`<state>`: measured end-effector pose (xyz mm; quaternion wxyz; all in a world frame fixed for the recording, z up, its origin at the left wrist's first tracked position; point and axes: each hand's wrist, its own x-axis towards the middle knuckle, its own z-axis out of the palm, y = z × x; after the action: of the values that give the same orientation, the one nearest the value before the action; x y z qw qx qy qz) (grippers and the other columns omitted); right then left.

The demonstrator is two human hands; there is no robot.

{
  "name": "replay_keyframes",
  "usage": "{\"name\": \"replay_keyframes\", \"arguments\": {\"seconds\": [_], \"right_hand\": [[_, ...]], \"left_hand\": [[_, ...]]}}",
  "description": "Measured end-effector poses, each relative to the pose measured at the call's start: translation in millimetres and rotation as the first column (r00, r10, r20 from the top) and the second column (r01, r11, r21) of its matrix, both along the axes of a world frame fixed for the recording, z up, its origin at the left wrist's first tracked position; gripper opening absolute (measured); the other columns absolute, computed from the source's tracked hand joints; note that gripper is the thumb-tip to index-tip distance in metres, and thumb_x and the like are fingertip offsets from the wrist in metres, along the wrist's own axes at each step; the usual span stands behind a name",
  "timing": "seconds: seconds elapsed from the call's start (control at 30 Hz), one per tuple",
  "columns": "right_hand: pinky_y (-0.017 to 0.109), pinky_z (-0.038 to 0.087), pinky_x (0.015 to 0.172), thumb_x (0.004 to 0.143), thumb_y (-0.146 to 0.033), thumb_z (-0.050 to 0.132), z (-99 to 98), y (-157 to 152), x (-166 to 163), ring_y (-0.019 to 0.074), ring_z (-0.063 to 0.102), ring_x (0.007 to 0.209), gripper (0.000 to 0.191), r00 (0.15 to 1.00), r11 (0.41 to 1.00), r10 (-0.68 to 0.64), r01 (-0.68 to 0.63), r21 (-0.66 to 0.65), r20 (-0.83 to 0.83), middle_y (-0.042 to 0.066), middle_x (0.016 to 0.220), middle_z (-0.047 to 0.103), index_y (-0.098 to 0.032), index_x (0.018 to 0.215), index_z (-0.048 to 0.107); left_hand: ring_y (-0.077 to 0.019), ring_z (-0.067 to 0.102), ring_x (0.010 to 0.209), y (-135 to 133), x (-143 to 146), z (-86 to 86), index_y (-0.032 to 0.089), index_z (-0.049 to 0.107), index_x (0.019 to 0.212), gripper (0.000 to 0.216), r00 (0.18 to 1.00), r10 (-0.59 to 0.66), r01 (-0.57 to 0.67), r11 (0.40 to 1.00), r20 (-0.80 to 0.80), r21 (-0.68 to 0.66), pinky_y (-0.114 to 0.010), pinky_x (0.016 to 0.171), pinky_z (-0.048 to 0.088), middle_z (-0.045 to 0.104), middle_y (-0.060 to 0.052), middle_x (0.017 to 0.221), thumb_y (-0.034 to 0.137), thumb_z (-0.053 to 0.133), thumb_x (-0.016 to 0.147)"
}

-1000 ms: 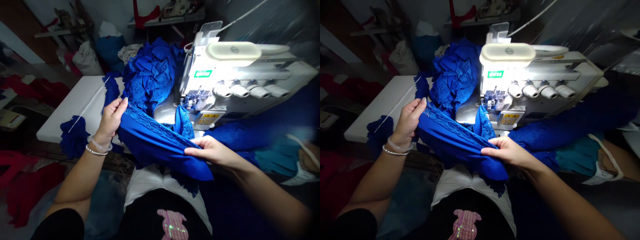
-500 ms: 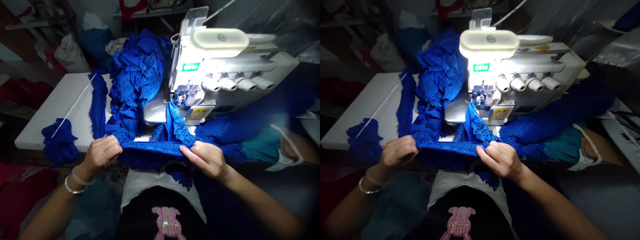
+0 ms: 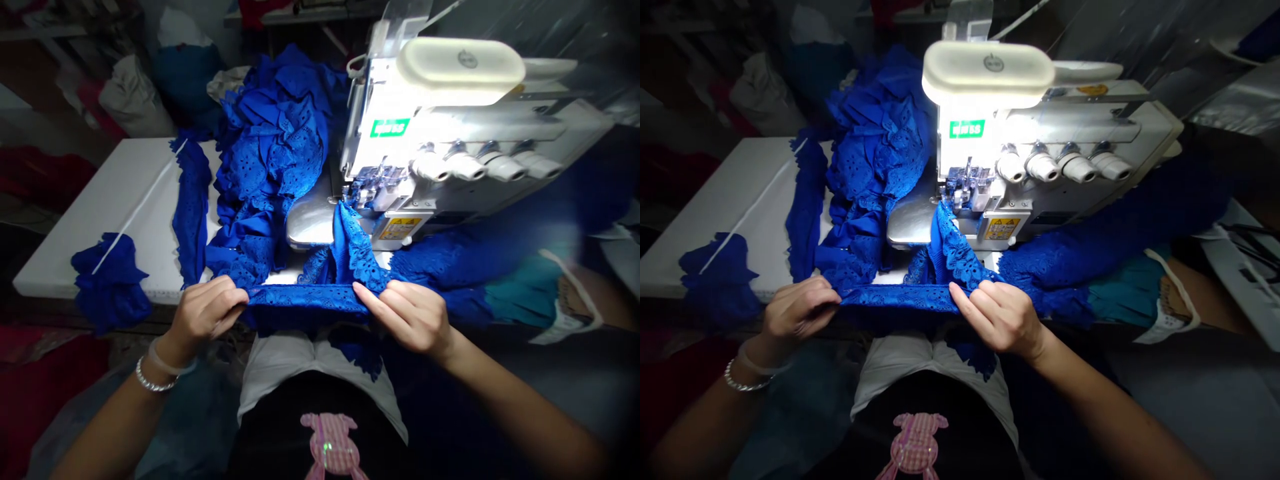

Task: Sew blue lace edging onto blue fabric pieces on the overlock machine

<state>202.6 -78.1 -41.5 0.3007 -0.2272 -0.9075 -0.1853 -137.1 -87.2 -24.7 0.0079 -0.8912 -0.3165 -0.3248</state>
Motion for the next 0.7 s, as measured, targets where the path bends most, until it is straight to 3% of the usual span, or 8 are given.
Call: {"name": "replay_keyframes", "arguments": {"seconds": [0.37,0.47,0.5,0.57,0.63,0.67,0.7], "right_hand": [[0.030,0.032,0.051,0.089,-0.004,0.053,-4.6,-2.2,-1.9,0.0145,0.044,0.054,0.028,0.999,1.000,-0.008,0.007,-0.015,-0.041,-0.001,0.055,0.049,-0.003,0.115,0.063],[0.028,0.040,0.052,0.087,-0.005,0.051,9.2,-13.7,-16.4,0.0152,0.052,0.056,0.034,0.983,0.977,-0.015,-0.026,-0.214,-0.185,0.000,0.060,0.055,-0.009,0.120,0.060],[0.027,0.044,0.054,0.087,-0.005,0.049,18.4,-18.7,-24.9,0.0153,0.057,0.059,0.035,0.963,0.941,-0.032,-0.062,-0.334,-0.267,0.001,0.065,0.060,-0.012,0.120,0.060],[0.025,0.053,0.066,0.086,-0.006,0.048,42.2,-28.8,-44.3,0.0146,0.067,0.074,0.035,0.898,0.796,-0.066,-0.215,-0.565,-0.435,0.003,0.084,0.070,-0.018,0.118,0.058],[0.021,0.057,0.077,0.087,-0.007,0.050,67.3,-37.0,-61.4,0.0126,0.070,0.089,0.040,0.834,0.621,0.023,-0.444,-0.646,-0.551,0.003,0.103,0.072,-0.022,0.125,0.052],[0.021,0.056,0.084,0.088,-0.008,0.052,77.1,-39.8,-67.2,0.0130,0.069,0.099,0.046,0.812,0.561,0.085,-0.518,-0.646,-0.578,0.003,0.113,0.070,-0.024,0.131,0.047],[0.023,0.055,0.091,0.088,-0.008,0.053,83.3,-41.4,-70.9,0.0145,0.066,0.109,0.052,0.797,0.539,0.135,-0.558,-0.631,-0.589,0.004,0.121,0.068,-0.024,0.136,0.042]], "left_hand": [[-0.0111,0.051,0.061,-1.2,0.5,-5.9,0.019,0.051,0.080,0.020,0.999,0.039,-0.035,0.993,0.035,-0.110,-0.023,0.059,0.043,0.052,0.001,0.066,0.000,0.055,0.083],[-0.0085,0.048,0.055,-5.5,14.9,7.3,0.019,0.053,0.101,0.020,0.986,0.110,-0.063,0.940,0.122,-0.336,-0.019,0.054,0.044,0.051,0.004,0.068,0.017,0.066,0.085],[-0.0088,0.050,0.056,-6.9,22.3,15.0,0.019,0.051,0.114,0.038,0.983,0.108,-0.029,0.888,0.147,-0.459,-0.019,0.053,0.046,0.053,0.004,0.071,0.025,0.071,0.083],[-0.0116,0.058,0.066,-6.2,37.4,35.0,0.020,0.043,0.129,0.062,0.989,-0.013,0.111,0.728,0.149,-0.676,-0.020,0.059,0.052,0.058,0.001,0.081,0.033,0.075,0.078],[-0.0137,0.064,0.079,3.6,47.8,60.5,0.022,0.054,0.118,0.040,0.959,-0.260,0.246,0.576,0.111,-0.780,-0.022,0.070,0.056,0.064,-0.001,0.090,0.025,0.069,0.081],[-0.0134,0.065,0.081,12.8,49.8,75.1,0.022,0.060,0.104,0.022,0.931,-0.357,0.269,0.544,0.071,-0.795,-0.023,0.073,0.056,0.067,0.000,0.090,0.020,0.064,0.083],[-0.0121,0.066,0.076,24.8,49.3,90.9,0.020,0.063,0.090,0.007,0.911,-0.411,0.281,0.555,0.035,-0.783,-0.022,0.072,0.055,0.067,0.001,0.084,0.017,0.060,0.084]]}}
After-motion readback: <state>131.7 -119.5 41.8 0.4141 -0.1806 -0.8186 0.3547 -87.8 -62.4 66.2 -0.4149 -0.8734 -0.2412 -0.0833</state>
